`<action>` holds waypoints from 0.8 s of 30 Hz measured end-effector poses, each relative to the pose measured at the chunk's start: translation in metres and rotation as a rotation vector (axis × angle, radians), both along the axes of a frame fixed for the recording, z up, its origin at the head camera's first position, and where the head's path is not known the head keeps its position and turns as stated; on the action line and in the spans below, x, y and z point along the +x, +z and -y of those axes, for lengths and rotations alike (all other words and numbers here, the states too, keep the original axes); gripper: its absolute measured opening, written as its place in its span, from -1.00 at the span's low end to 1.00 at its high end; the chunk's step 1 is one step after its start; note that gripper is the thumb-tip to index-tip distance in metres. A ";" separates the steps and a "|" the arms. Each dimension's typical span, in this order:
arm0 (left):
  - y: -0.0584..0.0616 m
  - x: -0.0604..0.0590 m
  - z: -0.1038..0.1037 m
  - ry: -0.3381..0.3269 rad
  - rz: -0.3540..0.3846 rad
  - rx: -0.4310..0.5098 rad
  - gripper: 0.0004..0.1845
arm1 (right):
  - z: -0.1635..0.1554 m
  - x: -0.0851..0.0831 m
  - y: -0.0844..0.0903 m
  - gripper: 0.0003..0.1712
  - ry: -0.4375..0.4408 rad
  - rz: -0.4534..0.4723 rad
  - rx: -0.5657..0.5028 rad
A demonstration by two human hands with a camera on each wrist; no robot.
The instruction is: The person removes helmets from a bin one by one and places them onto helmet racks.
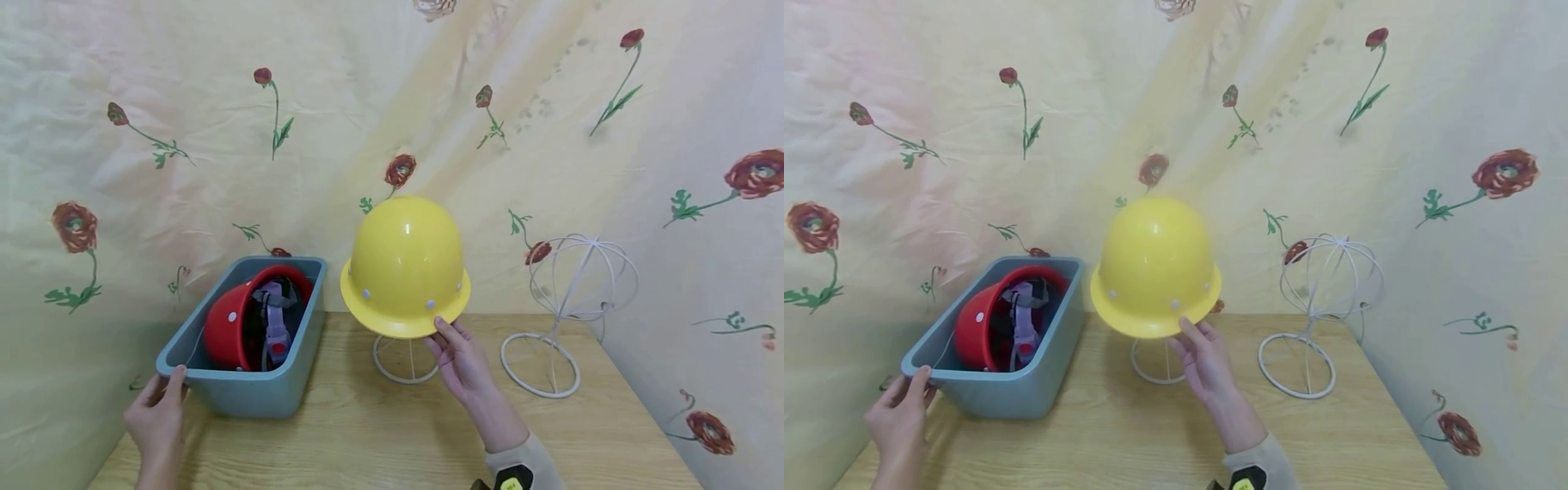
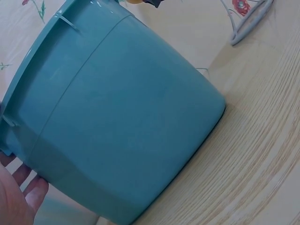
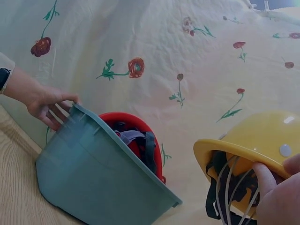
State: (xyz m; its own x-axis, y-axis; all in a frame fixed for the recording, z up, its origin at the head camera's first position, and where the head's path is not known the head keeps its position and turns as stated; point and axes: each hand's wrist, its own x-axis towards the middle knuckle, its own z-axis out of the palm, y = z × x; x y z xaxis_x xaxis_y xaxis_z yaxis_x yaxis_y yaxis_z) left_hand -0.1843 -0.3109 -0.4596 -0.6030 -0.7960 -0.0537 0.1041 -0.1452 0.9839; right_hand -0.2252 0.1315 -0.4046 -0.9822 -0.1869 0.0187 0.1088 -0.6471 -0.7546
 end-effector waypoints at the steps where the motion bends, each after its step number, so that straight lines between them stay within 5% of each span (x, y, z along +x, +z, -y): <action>1: 0.000 0.000 0.000 -0.001 0.003 -0.001 -0.42 | -0.001 0.000 0.000 -0.75 0.001 0.000 0.011; 15: 0.002 0.001 -0.002 -0.023 0.013 0.000 -0.38 | -0.024 -0.004 0.007 -0.69 0.114 -0.065 0.106; 24: 0.001 0.001 0.001 -0.018 0.011 0.007 -0.38 | -0.039 -0.004 0.009 -0.71 0.097 -0.068 0.135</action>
State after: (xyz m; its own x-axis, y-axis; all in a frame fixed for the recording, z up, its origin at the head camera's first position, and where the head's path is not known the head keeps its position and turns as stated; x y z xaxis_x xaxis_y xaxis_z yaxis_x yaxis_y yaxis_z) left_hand -0.1831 -0.3117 -0.4590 -0.6166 -0.7845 -0.0656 0.0909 -0.1537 0.9839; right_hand -0.2291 0.1707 -0.3952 -0.9567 -0.2863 0.0524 0.1119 -0.5280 -0.8419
